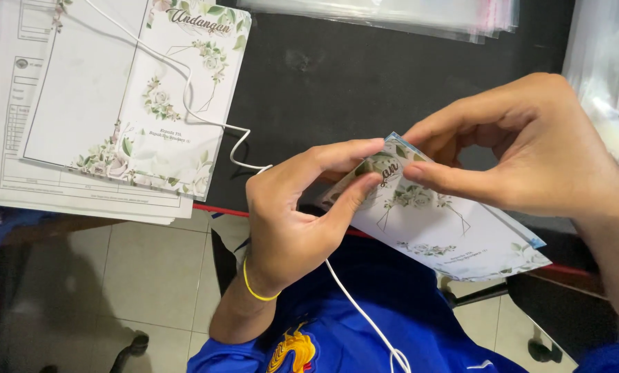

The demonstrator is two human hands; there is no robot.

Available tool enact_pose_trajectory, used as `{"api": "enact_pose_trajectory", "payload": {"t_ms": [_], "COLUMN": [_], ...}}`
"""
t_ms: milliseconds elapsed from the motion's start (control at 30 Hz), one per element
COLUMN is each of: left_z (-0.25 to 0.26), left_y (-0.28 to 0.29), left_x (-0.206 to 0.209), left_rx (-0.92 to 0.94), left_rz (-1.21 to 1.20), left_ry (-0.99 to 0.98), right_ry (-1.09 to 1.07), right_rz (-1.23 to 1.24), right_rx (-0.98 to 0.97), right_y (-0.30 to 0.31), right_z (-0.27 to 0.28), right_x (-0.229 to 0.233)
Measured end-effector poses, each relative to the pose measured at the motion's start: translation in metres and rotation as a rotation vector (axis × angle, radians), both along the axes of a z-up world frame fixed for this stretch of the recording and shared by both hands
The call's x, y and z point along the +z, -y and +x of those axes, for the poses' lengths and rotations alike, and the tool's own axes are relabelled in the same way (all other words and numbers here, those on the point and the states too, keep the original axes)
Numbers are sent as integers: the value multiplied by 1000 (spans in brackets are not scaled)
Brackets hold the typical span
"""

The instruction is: The person folds printed invitation cards and inserts them into clear plastic sleeves by hand.

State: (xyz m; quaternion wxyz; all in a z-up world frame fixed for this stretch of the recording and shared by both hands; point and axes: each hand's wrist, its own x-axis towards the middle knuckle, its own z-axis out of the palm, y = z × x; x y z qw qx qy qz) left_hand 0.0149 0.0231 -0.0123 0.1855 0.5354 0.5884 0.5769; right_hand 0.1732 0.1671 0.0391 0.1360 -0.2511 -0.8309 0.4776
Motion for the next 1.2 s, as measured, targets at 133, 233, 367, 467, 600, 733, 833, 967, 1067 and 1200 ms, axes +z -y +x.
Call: {"api": "enact_pose_trajectory", "payload": {"t_ms": [133,233,367,467,600,733,833,967,1067,1200], "left_z": [1,2,2,3,3,3,3,-2,-10,-16], "left_y": [0,1,1,1,1,2,2,5,10,15], "left_x": [-3,-4,-6,-6,-5,-3,-3,-9,-23,-28], "left_rx": [4,24,9,20,15,-2,23,247,531,647], "left_rz": [13,39,46,34,36,23,52,56,180,184], "left_ry": [-37,-83,-69,-83,-75,-60,-66,13,154,189], "right_ry": [-31,-17,-38,-48,-58,-59,-50,-13,213,104], "right_rz": [76,73,87,102,111,131,133,260,338,229], "right_rx": [64,52,75,82,83,82,85,137,137,-24], "right_y": [-1,0,-2,-2,-1,-1,-1,-23,-44,-52], "right_z": [1,1,2,2,2,1,2,8,18,25], "right_x": [1,0,-2,-3,-4,-4,-3,2,3,-3]}}
